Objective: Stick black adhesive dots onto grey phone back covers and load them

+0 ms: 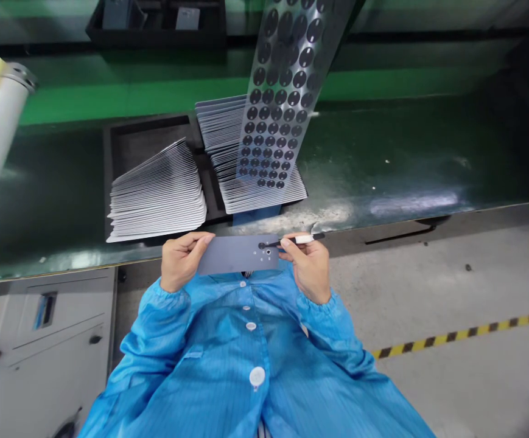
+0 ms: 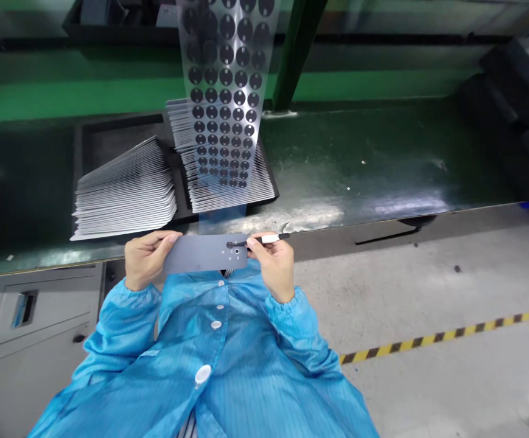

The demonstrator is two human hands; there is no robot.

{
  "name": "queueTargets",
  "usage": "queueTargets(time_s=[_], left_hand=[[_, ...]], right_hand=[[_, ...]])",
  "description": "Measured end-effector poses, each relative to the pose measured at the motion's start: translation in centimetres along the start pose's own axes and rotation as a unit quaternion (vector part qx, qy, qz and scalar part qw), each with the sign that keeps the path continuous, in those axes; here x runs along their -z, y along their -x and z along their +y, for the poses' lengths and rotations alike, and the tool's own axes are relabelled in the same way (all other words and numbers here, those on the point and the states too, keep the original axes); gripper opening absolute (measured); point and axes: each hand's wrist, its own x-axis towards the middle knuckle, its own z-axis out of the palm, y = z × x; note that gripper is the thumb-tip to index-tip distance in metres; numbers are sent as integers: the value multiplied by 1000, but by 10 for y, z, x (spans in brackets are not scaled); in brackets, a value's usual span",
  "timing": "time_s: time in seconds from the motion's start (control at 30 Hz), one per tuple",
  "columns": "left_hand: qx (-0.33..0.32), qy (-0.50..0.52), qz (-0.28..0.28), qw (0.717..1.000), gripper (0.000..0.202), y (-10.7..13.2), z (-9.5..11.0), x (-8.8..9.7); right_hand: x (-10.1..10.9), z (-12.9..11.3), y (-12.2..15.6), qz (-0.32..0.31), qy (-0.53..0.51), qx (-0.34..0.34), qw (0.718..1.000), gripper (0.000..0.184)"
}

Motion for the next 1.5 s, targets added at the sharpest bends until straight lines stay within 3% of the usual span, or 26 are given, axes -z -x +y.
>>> queueTargets(time_s=[1.5], left_hand=[[14, -6, -4, 1000, 23, 0, -2, 1]], right_hand=[[1, -11, -2, -15, 34, -19, 999, 29]])
